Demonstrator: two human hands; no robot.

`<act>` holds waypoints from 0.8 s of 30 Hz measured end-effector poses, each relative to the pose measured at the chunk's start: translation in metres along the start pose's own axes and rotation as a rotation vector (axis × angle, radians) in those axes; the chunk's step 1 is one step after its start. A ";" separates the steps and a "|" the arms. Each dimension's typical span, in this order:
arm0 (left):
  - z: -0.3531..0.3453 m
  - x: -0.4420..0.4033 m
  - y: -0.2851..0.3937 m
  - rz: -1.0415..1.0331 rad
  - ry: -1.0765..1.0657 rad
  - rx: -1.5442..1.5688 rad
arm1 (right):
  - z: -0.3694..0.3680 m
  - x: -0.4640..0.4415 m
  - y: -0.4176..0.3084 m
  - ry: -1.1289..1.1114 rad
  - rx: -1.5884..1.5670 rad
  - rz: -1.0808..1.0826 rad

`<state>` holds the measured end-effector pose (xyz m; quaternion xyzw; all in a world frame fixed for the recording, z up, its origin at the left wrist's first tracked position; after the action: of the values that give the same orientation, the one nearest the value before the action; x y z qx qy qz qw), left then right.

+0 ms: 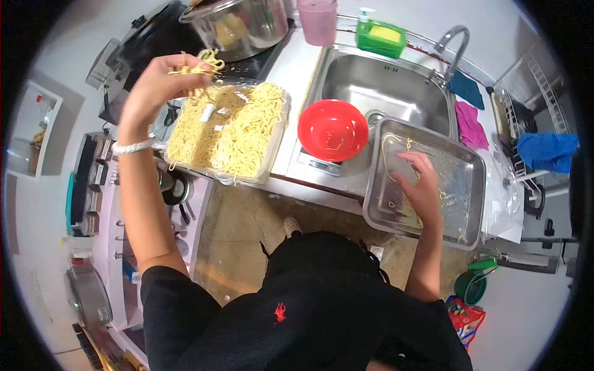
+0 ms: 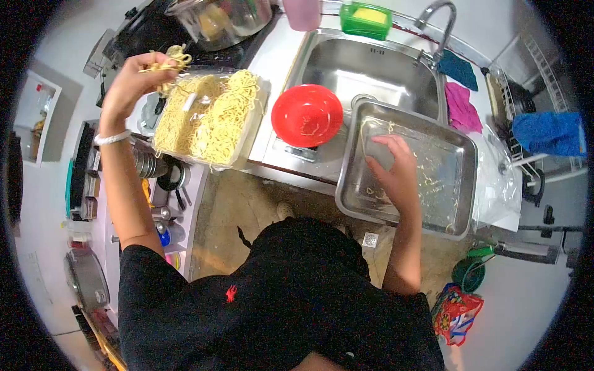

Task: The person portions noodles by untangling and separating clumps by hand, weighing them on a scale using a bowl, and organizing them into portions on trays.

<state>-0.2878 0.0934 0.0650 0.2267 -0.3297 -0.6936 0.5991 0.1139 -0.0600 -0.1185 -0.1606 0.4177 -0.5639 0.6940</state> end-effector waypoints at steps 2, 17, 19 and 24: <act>-0.016 -0.025 -0.032 0.046 0.041 -0.120 | -0.011 -0.012 -0.022 0.026 -0.049 0.004; -0.058 -0.085 -0.119 -0.315 0.141 -0.083 | -0.113 -0.051 -0.112 0.076 -0.129 -0.039; -0.088 -0.105 -0.161 -0.480 0.047 -0.190 | -0.127 -0.055 -0.122 0.064 -0.150 0.001; -0.047 -0.066 -0.162 -0.467 0.284 0.159 | -0.173 -0.063 -0.147 0.054 -0.386 -0.014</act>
<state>-0.3530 0.1603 -0.0910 0.4377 -0.2349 -0.7461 0.4434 -0.1137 -0.0053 -0.0951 -0.2784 0.5353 -0.4825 0.6349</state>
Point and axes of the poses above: each hand's wrist, its own x-axis away from the middle knuckle, its own z-axis out of the back of the hand, y = z × x, the point moved 3 cm from there along -x, towards the middle knuckle, and after that the axes turned 6 degrees about z, right-handed, at the moved point
